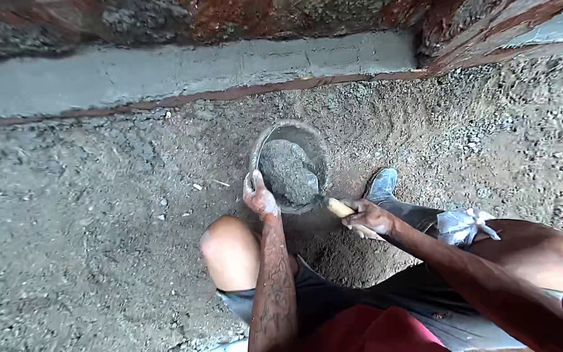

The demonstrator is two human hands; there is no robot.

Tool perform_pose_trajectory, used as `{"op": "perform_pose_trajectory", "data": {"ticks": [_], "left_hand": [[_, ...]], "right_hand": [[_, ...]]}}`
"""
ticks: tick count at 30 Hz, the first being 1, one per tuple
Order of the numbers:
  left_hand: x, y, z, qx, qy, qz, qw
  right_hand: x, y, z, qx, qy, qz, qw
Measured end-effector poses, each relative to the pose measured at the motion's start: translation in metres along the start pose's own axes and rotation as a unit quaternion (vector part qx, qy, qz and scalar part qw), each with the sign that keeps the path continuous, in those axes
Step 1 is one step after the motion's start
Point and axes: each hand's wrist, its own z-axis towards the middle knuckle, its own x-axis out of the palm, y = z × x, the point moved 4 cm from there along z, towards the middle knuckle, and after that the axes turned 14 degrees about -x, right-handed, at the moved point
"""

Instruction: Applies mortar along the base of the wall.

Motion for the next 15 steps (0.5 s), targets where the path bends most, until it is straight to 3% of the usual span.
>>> {"op": "perform_pose_trajectory", "data": {"ticks": [3, 5, 8, 15], "left_hand": [[-0.003, -0.004, 0.003, -0.007, -0.023, -0.007, 1.0], [-0.007, -0.004, 0.0, 0.004, -0.031, 0.015, 0.999], [-0.01, -0.007, 0.007, 0.022, -0.037, 0.025, 0.999], [-0.012, -0.01, 0.01, 0.004, -0.047, 0.039, 0.998]], "right_hand": [[-0.003, 0.007, 0.004, 0.053, -0.029, -0.193, 0.979], [0.0, 0.0, 0.015, 0.109, -0.027, -0.251, 0.961], [0.006, -0.011, 0.018, 0.113, -0.041, -0.255, 0.959], [0.014, 0.007, -0.007, 0.083, -0.051, -0.266, 0.959]]}}
